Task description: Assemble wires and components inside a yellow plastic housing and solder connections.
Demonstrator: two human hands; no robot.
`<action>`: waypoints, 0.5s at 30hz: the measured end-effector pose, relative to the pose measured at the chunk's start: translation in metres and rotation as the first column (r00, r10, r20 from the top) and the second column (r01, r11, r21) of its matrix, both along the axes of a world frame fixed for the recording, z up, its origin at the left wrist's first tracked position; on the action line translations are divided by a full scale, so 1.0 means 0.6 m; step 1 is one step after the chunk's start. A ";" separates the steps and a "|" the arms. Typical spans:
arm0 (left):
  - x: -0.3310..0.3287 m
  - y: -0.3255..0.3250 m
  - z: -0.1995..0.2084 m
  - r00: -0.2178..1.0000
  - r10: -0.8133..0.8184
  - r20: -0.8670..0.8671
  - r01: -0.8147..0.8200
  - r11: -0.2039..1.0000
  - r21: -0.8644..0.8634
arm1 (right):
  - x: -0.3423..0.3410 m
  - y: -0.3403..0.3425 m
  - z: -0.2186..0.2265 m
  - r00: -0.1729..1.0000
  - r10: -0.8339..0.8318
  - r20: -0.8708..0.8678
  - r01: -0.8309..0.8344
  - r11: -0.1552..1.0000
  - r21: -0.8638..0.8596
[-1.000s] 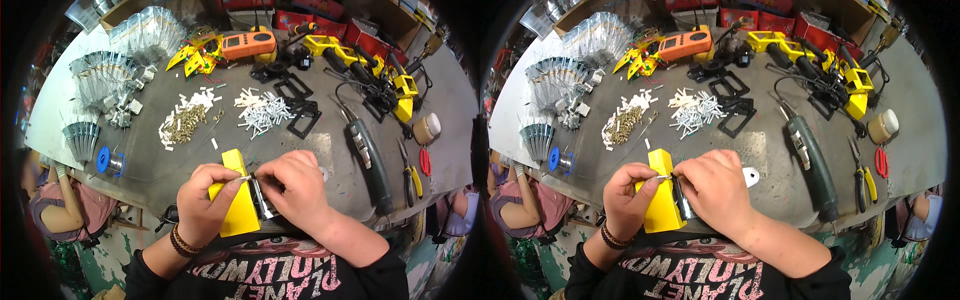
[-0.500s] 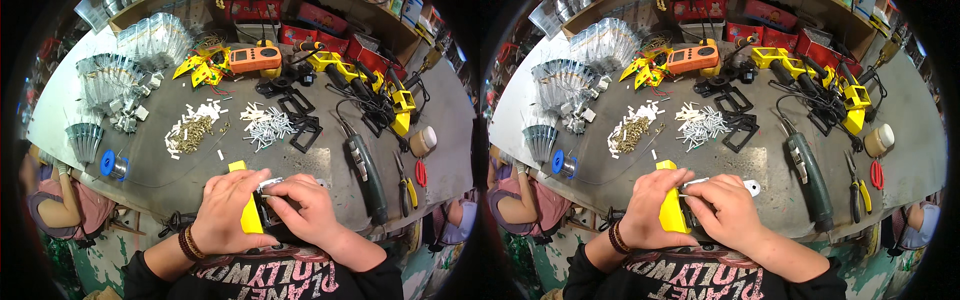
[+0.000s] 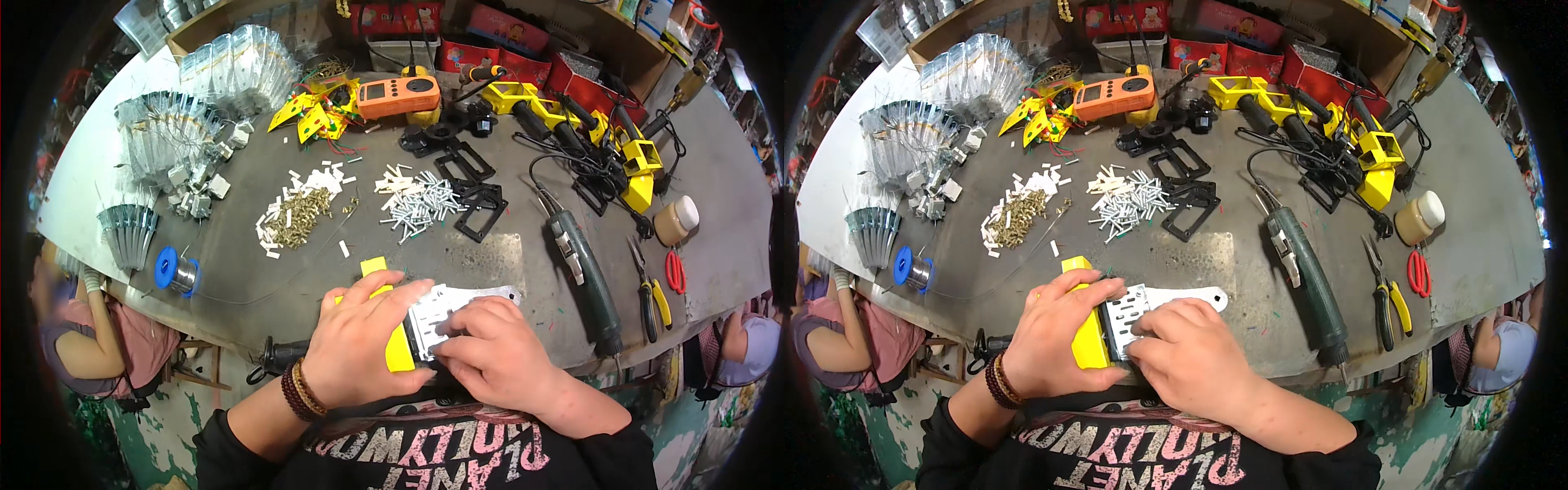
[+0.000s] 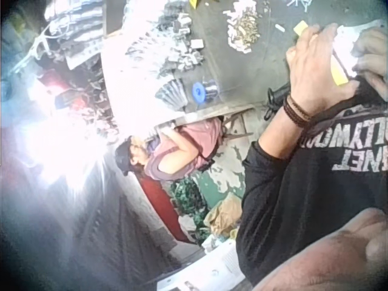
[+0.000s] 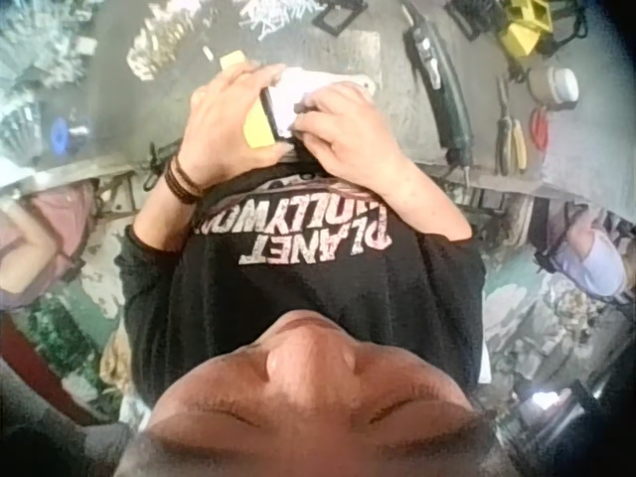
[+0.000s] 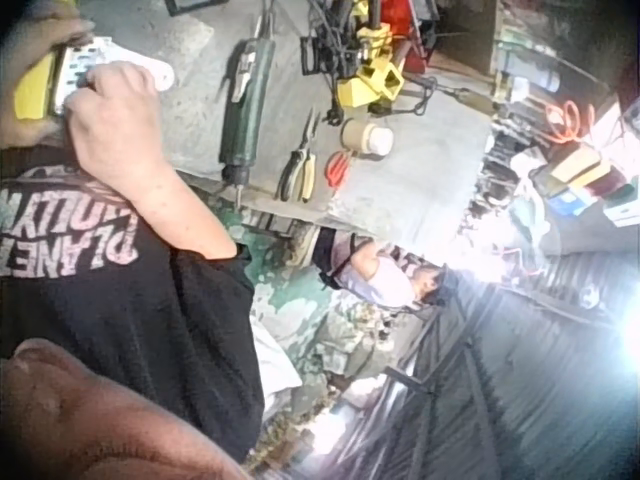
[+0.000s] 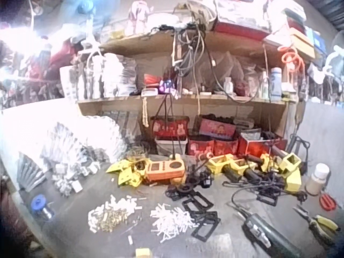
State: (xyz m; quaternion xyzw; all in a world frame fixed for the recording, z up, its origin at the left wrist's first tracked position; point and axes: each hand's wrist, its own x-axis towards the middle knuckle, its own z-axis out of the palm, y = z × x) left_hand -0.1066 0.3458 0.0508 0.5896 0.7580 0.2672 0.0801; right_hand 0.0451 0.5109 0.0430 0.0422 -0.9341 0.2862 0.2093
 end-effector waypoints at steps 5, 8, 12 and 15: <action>0.003 0.004 0.005 0.999 0.023 0.027 -0.024 1.000 0.012 | -0.004 -0.003 -0.002 1.000 -0.003 -0.024 0.003 1.000 0.015; 0.001 0.011 0.005 0.999 0.015 0.049 -0.017 0.999 0.033 | -0.004 -0.002 -0.009 1.000 -0.016 -0.009 0.017 1.000 0.020; 0.003 0.004 0.006 0.997 0.036 0.069 -0.039 0.998 0.038 | -0.008 -0.002 -0.019 0.998 -0.005 -0.057 0.002 0.999 -0.042; -0.001 0.007 0.006 0.998 0.019 0.063 -0.020 1.000 0.013 | -0.006 0.000 -0.029 0.994 0.054 -0.090 -0.066 0.988 -0.137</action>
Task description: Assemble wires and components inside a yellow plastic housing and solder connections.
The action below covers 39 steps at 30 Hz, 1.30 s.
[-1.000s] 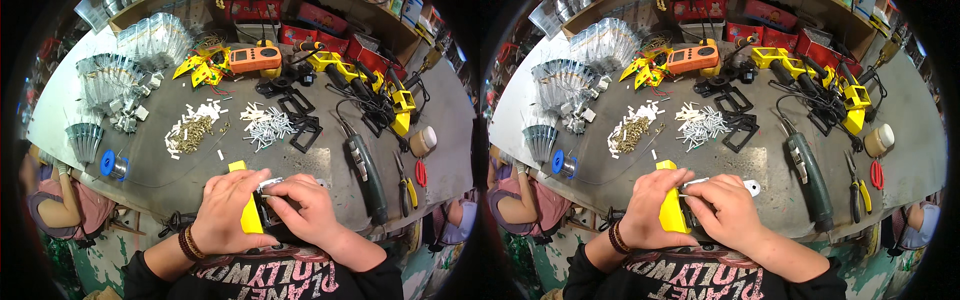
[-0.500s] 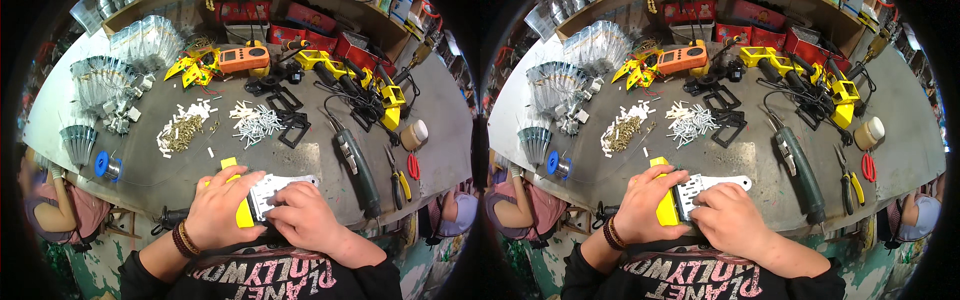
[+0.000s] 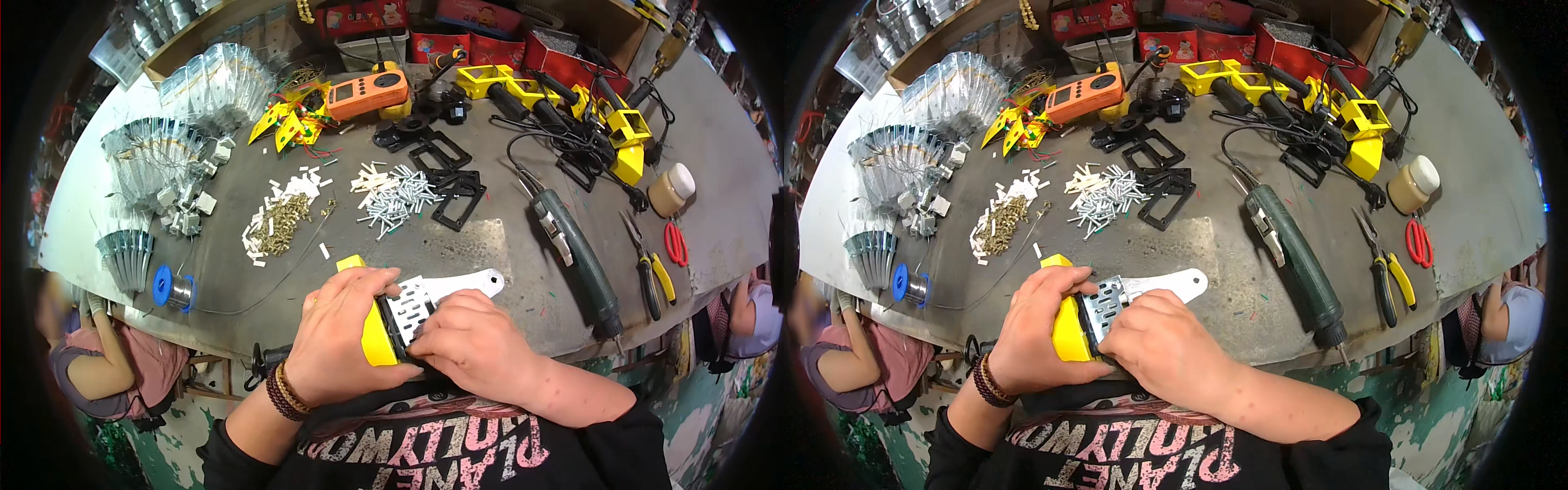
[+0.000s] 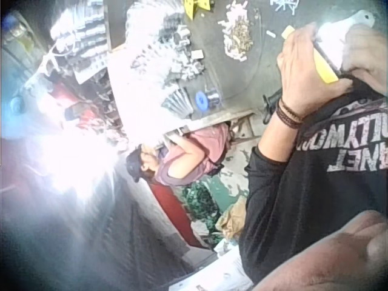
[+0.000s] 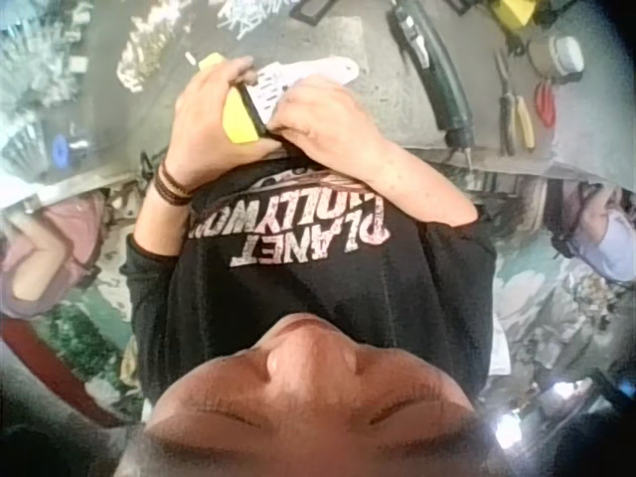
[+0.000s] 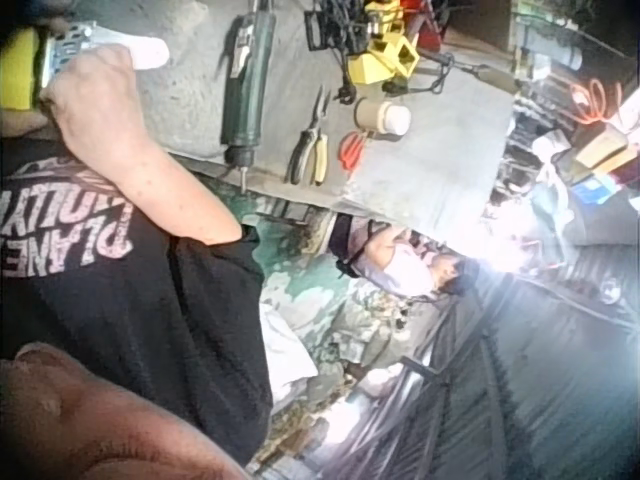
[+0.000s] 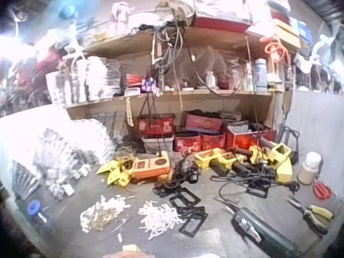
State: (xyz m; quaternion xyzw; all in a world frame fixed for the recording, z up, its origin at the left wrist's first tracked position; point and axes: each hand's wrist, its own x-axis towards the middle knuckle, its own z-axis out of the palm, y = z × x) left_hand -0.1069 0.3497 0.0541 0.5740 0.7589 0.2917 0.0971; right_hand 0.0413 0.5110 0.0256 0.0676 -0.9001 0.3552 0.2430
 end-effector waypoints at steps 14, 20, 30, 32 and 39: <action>0.002 0.019 -0.004 0.993 0.052 -0.110 -0.047 0.998 0.049 | -0.008 0.031 0.001 0.998 -0.041 -0.050 0.043 0.998 0.036; 0.007 0.019 -0.007 0.989 0.091 -0.112 -0.083 0.994 0.075 | -0.044 0.026 0.020 0.971 -0.239 0.023 0.227 0.943 0.242; 0.005 0.013 -0.013 0.986 0.101 -0.134 -0.080 0.985 0.154 | -0.082 0.011 0.003 0.972 -0.223 -0.080 0.237 0.906 0.350; 0.007 0.011 -0.015 0.986 0.102 -0.132 -0.082 0.986 0.145 | -0.082 0.008 -0.002 0.968 -0.205 -0.146 0.244 0.906 0.346; 0.006 0.012 -0.010 0.988 0.053 -0.147 -0.041 0.995 0.088 | -0.081 0.009 -0.003 0.954 -0.198 -0.227 0.275 0.880 0.387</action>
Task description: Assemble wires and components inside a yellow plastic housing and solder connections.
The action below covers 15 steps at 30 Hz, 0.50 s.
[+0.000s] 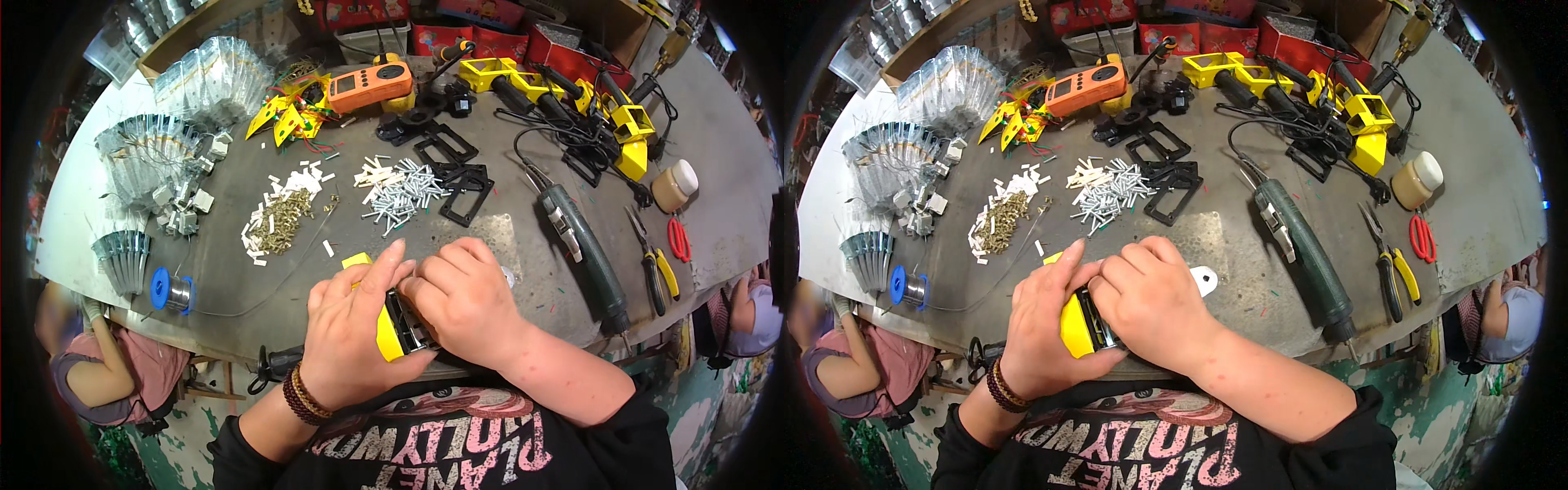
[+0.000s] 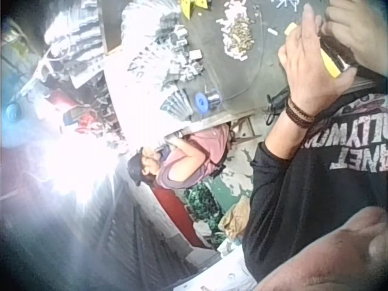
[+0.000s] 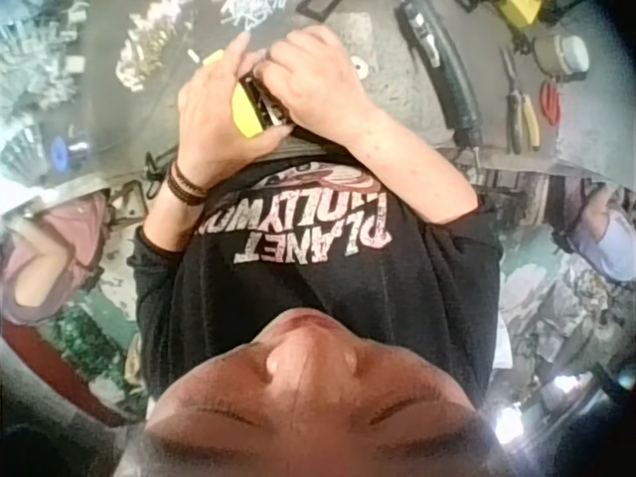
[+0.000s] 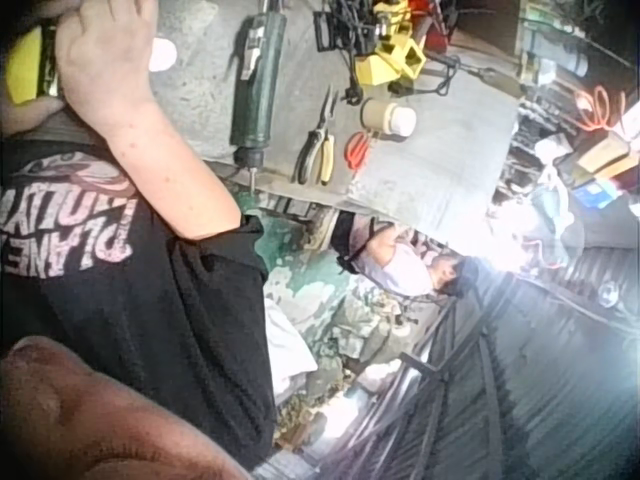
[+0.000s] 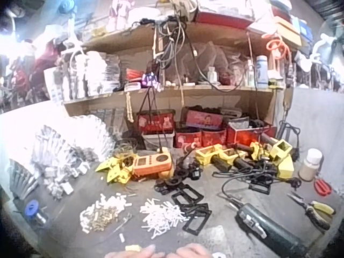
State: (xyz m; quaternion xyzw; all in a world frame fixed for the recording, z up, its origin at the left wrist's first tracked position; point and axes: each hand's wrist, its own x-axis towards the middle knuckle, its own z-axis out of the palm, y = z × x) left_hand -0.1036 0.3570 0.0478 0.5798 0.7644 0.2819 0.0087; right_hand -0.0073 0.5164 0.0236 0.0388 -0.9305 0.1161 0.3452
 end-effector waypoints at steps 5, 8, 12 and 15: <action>0.002 0.001 0.005 1.000 0.012 0.013 -0.012 1.000 -0.024 | -0.001 0.003 0.007 0.999 0.002 -0.033 0.001 0.995 0.096; 0.003 0.005 0.006 1.000 0.008 0.016 -0.007 0.999 -0.034 | 0.003 0.007 0.000 0.999 -0.028 0.029 0.028 0.999 -0.019; 0.002 0.006 0.003 0.999 0.013 0.051 -0.011 0.999 -0.042 | 0.037 0.027 0.029 0.983 -0.123 0.134 0.127 0.992 -0.022; 0.004 -0.006 0.014 0.998 0.036 0.042 -0.033 0.996 -0.079 | 0.096 0.086 0.079 0.933 -0.350 0.077 0.340 0.933 0.117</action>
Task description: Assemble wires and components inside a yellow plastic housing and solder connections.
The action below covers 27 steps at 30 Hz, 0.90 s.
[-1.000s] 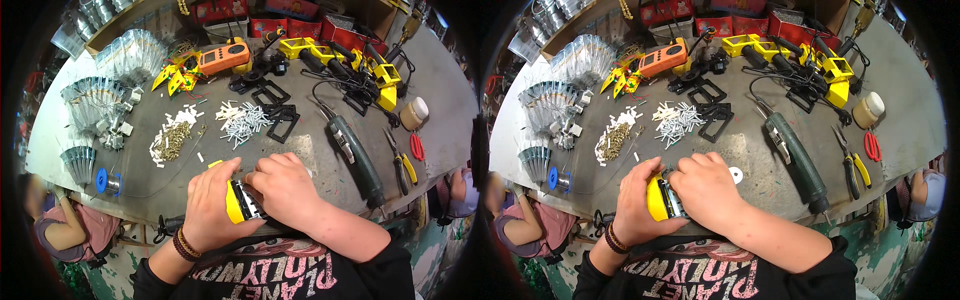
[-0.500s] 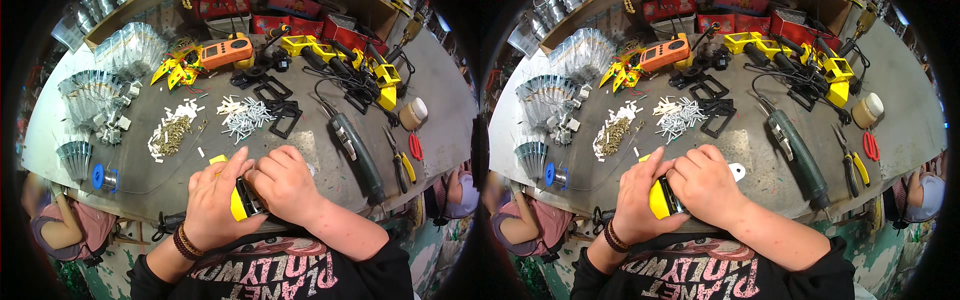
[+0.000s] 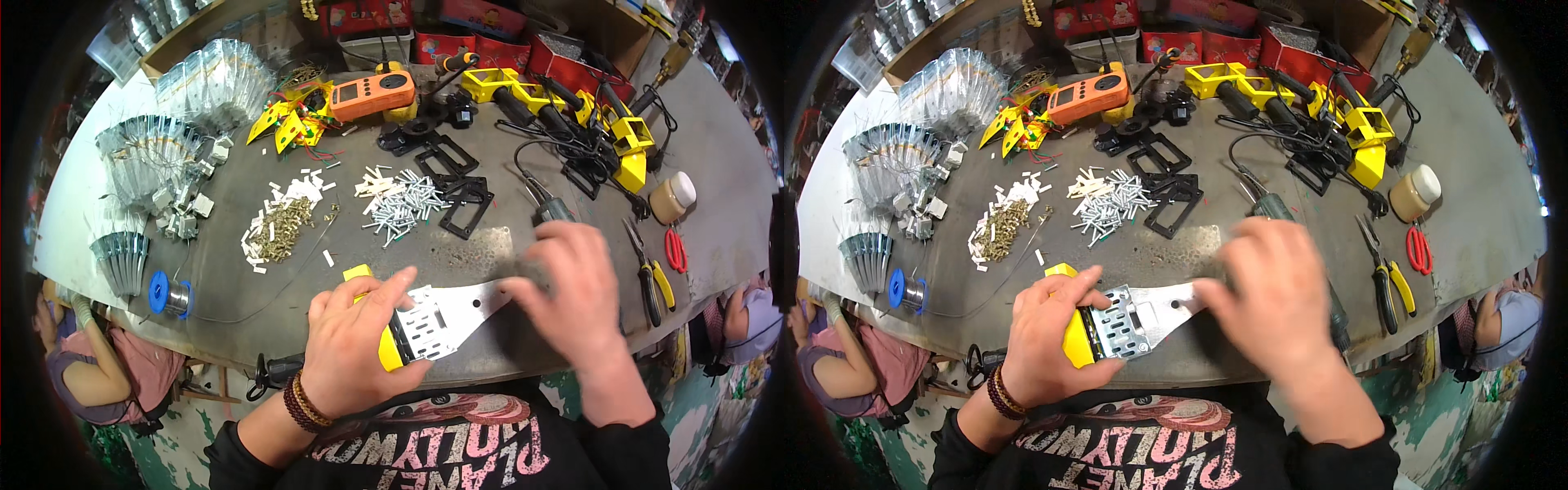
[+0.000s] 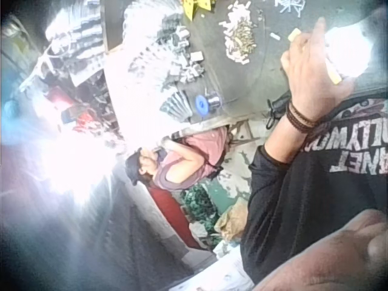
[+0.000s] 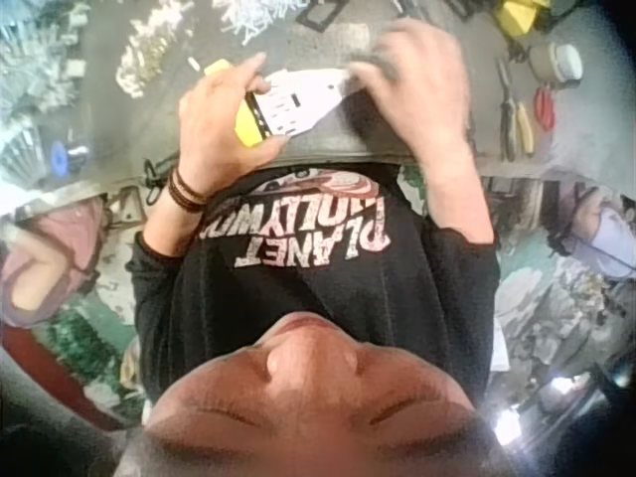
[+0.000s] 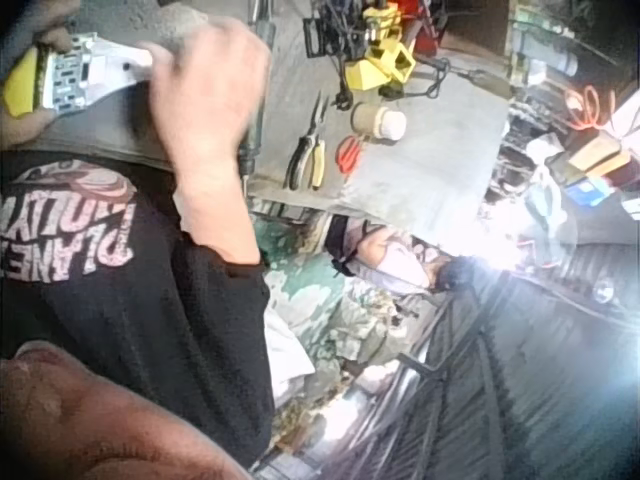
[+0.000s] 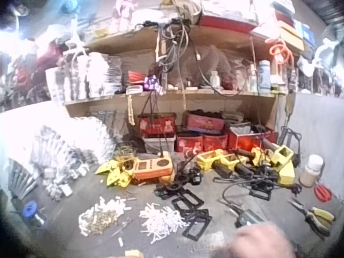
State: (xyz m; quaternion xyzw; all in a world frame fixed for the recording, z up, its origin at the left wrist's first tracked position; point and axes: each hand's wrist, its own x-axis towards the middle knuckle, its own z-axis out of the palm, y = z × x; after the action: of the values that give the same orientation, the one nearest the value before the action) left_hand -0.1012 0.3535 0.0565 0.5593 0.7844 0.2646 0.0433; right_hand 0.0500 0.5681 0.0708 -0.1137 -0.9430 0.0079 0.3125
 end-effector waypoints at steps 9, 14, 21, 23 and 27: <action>-0.003 0.018 -0.003 0.995 -0.096 0.006 0.095 0.993 0.064 | 0.133 0.120 -0.041 0.960 -0.272 0.071 0.264 0.791 -0.552; -0.008 0.006 -0.001 0.978 -0.206 0.021 0.206 0.978 0.031 | 0.135 0.081 0.005 0.780 -0.118 -0.614 -0.605 -0.390 -0.694; -0.010 0.000 -0.002 0.976 -0.213 0.037 0.215 0.975 -0.053 | 0.105 0.049 -0.075 0.527 -0.090 -0.845 -0.774 -0.460 -0.435; -0.005 0.003 0.001 0.982 -0.183 0.037 0.186 0.979 -0.081 | 0.111 0.055 -0.067 0.495 -0.038 -0.868 -0.804 -0.399 -0.441; 0.018 0.012 0.009 0.997 -0.082 -0.001 0.081 0.986 -0.142 | 0.118 0.078 -0.065 0.494 0.170 -0.853 -0.823 -0.224 -0.522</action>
State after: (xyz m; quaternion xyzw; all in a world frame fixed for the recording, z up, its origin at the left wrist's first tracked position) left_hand -0.0906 0.3609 0.0621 0.5875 0.7777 0.2040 0.0911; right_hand 0.1205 0.6149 0.0318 0.1449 -0.5033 0.7820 0.3379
